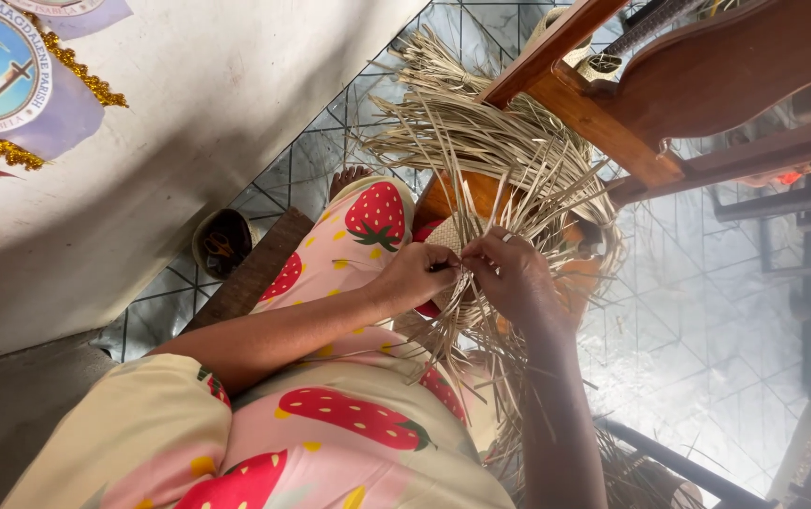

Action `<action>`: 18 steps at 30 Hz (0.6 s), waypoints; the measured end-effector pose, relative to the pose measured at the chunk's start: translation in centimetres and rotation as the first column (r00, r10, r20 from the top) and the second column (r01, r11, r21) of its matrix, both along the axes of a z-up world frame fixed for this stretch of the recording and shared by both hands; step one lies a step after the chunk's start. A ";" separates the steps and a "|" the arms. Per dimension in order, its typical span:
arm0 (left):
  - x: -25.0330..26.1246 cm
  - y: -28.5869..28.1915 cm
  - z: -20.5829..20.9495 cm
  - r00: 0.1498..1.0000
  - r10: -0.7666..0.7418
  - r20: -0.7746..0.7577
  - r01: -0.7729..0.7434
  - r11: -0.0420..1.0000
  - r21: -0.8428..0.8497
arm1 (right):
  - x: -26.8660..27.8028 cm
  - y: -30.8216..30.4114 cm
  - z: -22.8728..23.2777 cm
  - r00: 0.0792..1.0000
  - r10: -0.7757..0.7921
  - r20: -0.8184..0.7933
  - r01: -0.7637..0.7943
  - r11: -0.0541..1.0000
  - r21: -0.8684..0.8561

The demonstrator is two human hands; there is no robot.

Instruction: A person is weaving dried plant fibers into a circular structure, likely a basket or hat base, using their hands.

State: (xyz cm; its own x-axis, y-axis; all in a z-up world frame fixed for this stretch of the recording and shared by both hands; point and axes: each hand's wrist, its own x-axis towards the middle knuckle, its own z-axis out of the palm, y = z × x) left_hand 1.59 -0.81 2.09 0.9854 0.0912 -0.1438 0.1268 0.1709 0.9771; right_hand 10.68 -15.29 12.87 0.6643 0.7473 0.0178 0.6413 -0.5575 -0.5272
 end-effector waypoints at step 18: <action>0.8 0.3 -0.3 0.994 -0.082 0.076 0.063 0.974 0.218 | 1.6 -1.7 -2.1 0.957 -0.030 -0.288 0.049 0.997 0.059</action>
